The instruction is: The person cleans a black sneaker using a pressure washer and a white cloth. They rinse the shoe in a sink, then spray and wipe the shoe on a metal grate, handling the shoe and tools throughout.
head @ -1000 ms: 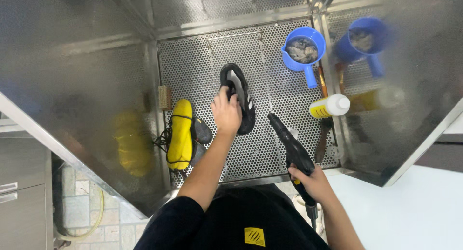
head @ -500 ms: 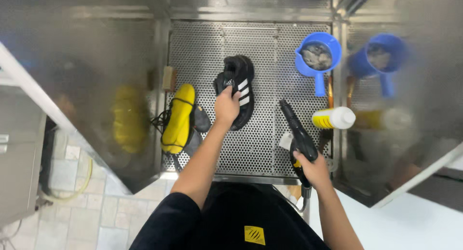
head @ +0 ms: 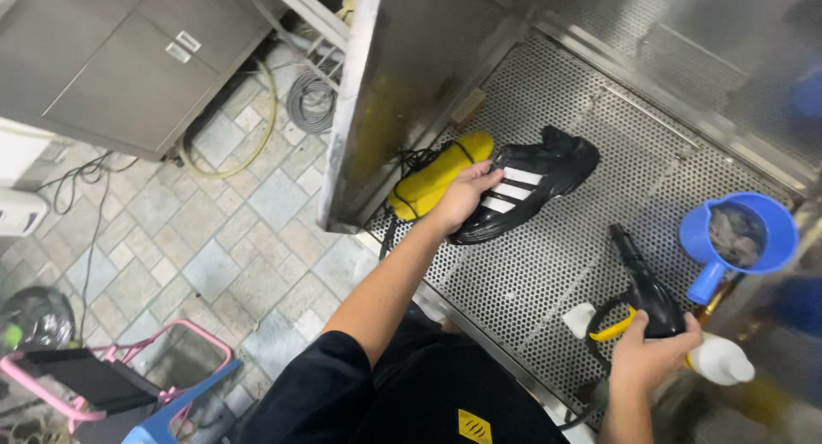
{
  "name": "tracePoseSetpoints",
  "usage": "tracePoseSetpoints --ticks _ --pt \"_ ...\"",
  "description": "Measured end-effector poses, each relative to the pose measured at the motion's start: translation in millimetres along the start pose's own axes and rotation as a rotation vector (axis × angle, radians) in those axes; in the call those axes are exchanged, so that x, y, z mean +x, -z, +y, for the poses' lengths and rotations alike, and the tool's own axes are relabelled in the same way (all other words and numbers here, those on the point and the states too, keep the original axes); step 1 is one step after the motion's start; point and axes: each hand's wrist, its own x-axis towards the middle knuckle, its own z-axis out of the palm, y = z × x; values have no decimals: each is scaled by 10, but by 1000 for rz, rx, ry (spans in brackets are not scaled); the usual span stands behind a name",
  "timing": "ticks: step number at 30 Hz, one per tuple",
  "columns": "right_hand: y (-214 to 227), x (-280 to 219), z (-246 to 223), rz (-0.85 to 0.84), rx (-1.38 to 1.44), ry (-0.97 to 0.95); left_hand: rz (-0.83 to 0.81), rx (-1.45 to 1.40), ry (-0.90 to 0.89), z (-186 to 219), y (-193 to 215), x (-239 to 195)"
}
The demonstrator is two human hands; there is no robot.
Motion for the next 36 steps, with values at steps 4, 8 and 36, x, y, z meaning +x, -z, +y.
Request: tracePoseSetpoints --ticks 4,8,36 --pt "86 14 -469 123 -248 490 103 241 -10 321 -165 -247" --pt "-47 61 -687 195 -349 647 169 287 -63 344 -189 -323" --pt "-542 -152 -332 -18 1092 -528 -211 -67 384 -1217 46 373"
